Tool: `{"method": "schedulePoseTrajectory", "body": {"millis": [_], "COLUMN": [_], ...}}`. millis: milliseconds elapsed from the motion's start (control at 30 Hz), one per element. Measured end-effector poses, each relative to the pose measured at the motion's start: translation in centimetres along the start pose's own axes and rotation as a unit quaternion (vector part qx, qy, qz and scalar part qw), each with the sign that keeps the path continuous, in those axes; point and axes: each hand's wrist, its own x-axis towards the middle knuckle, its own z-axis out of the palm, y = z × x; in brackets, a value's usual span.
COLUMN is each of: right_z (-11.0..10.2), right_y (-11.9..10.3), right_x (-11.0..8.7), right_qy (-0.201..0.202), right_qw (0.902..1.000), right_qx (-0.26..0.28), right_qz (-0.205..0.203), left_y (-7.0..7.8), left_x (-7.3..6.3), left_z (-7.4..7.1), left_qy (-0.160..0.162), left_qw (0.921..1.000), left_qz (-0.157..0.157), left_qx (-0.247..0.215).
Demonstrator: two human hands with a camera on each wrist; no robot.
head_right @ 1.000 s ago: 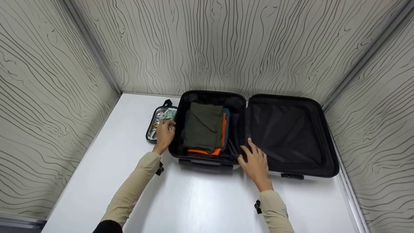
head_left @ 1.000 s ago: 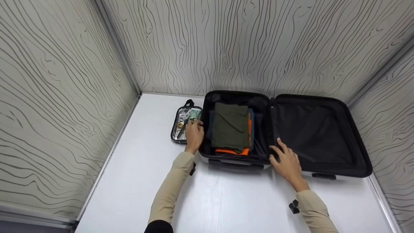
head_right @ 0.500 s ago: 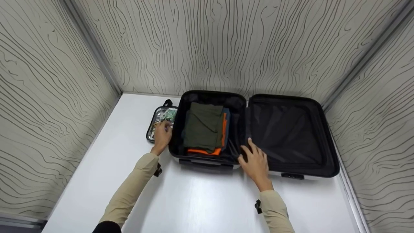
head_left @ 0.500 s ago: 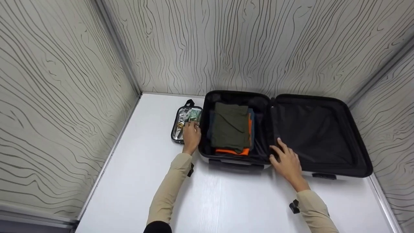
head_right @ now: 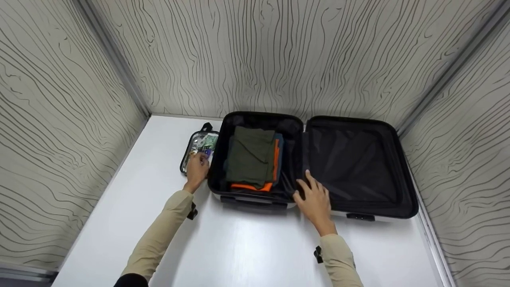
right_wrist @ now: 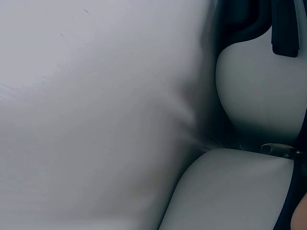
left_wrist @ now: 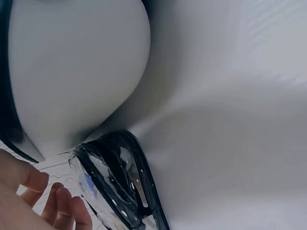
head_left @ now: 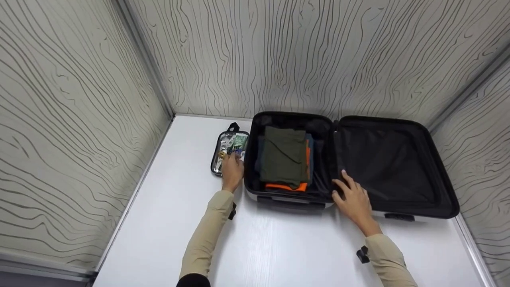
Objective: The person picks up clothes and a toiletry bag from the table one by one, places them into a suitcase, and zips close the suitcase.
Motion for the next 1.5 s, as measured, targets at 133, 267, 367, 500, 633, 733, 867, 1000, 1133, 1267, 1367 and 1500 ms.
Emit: {"method": "schedulePoseTrajectory", "body": {"millis": [133, 267, 367, 500, 633, 733, 867, 1000, 1133, 1267, 1367, 1500], "right_z": [0.0, -0.1, -0.1, -0.1, -0.2, -0.1, -0.1, -0.1, 0.0, 0.0, 0.0, -0.1], "right_y": [0.0, -0.1, -0.1, 0.0, 0.0, 0.0, 0.0, 0.0, 0.0, 0.1, 0.1, 0.0], "right_x": [0.0, -0.1, -0.1, 0.0, 0.0, 0.0, -0.1, -0.1, 0.0, 0.0, 0.0, 0.0], "right_qy": [-0.002, -0.005, -0.005, -0.003, -0.011, -0.016, -0.016, -0.018, -0.019, -0.017, -0.016, -0.018], "right_qw": [1.0, 1.0, 1.0, 1.0, 0.9999, 0.9998, 0.9997, 0.9997, 0.9996, 0.9997, 0.9997, 0.9997], "right_qx": [0.0, 0.0, 0.0, -0.001, 0.003, 0.008, 0.011, 0.009, 0.008, 0.006, 0.006, 0.009], "right_qz": [0.001, 0.004, 0.003, 0.003, 0.008, 0.012, 0.013, 0.015, 0.018, 0.016, 0.015, 0.012], "left_y": [-0.6, -1.0, -1.3, -1.5, -1.8, -2.1, -2.6, -2.9, -3.3, -3.6, -3.8, -4.1], "left_x": [0.1, -0.1, -0.2, -0.4, -0.6, -0.7, -0.9, -1.0, -1.0, -1.0, -1.1, -1.2], "left_z": [0.0, -0.1, -0.2, -0.3, -0.4, -0.5, -0.6, -0.7, -0.6, -0.5, -0.6, -0.8], "left_qy": [0.015, 0.027, 0.031, 0.032, 0.033, 0.034, 0.026, 0.009, 0.003, 0.018, 0.031, 0.042], "left_qw": [0.9999, 0.9995, 0.9994, 0.9992, 0.9984, 0.9979, 0.997, 0.9935, 0.9882, 0.9823, 0.9773, 0.972], "left_qz": [0.002, 0.002, -0.004, -0.014, -0.033, -0.045, -0.063, -0.101, -0.143, -0.18, -0.207, -0.23], "left_qx": [0.005, 0.015, 0.017, 0.021, 0.033, 0.033, 0.037, 0.051, 0.054, 0.047, 0.033, 0.018]}}
